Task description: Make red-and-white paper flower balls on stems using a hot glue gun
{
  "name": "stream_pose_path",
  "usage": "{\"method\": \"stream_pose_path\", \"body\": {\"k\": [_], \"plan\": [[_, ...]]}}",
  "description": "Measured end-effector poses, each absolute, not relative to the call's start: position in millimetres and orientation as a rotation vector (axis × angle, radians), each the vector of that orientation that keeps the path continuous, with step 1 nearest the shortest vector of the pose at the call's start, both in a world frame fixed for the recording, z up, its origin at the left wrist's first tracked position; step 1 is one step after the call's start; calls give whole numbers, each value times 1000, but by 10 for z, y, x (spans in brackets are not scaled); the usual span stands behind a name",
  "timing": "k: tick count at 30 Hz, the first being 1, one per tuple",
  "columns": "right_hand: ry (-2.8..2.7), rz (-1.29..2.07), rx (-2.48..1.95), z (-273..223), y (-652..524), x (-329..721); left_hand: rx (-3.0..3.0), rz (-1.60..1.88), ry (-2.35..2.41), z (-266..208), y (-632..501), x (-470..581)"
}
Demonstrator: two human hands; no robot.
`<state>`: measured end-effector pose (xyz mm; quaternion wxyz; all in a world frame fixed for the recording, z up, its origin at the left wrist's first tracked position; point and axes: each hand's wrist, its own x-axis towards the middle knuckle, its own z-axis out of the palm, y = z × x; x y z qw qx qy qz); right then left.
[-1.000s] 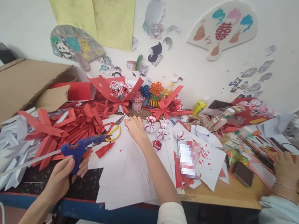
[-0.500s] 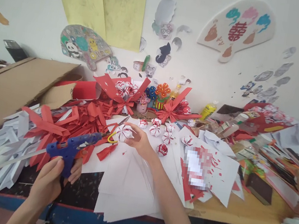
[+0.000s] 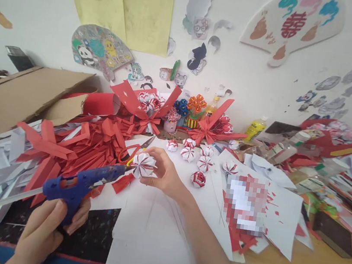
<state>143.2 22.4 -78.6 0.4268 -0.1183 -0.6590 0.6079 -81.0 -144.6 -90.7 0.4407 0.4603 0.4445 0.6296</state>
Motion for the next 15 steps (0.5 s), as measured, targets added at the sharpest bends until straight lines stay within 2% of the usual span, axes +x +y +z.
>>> {"method": "stream_pose_path", "body": {"k": [6,15], "plan": [[-1704,1491,-357,-748,207,1417,1350,1481,1203,-1025,-1446,-941],[-1723,1469,-361,-762,207,1425,1181,1587,1215,-1041,-1437,-941]]}}
